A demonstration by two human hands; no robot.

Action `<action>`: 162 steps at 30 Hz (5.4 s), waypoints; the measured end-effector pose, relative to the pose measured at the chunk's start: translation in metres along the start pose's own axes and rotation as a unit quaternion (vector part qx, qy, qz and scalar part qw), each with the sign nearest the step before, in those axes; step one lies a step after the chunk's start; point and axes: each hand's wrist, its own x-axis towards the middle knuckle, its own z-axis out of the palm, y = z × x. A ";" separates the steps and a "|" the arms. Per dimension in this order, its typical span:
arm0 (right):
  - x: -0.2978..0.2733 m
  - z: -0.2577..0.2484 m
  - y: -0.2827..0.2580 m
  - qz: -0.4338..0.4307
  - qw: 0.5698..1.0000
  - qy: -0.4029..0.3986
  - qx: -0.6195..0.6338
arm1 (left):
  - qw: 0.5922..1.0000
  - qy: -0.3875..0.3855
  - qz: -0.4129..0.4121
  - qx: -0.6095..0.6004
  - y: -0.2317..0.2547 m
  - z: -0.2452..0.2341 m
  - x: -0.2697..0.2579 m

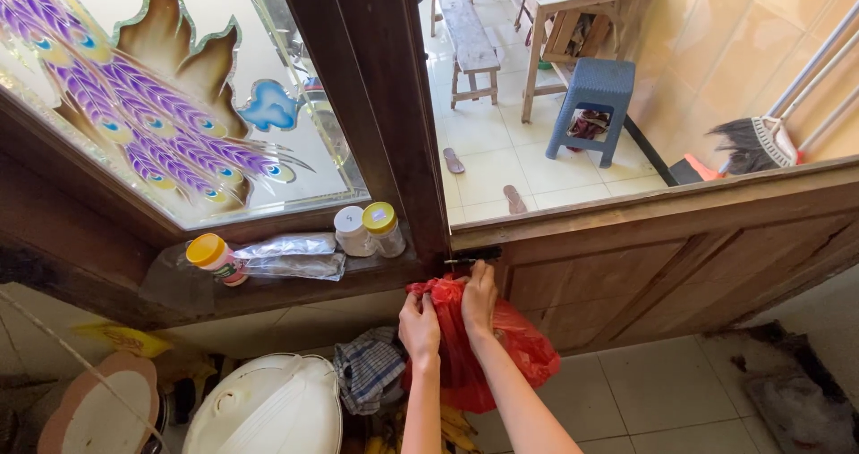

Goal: Tie a red trash bag and place it into a larger trash bin.

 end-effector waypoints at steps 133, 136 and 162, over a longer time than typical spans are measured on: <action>0.013 -0.277 -0.032 -0.034 0.983 0.051 0.171 | 0.916 -0.305 0.255 -0.049 0.065 0.188 -0.112; 0.048 -0.284 -0.036 -0.036 0.987 0.036 0.150 | 0.913 -0.290 0.280 -0.062 0.087 0.208 -0.104; 0.300 -0.261 -0.058 0.015 0.988 -0.029 0.153 | 0.952 -0.265 0.116 -0.102 0.177 0.384 0.028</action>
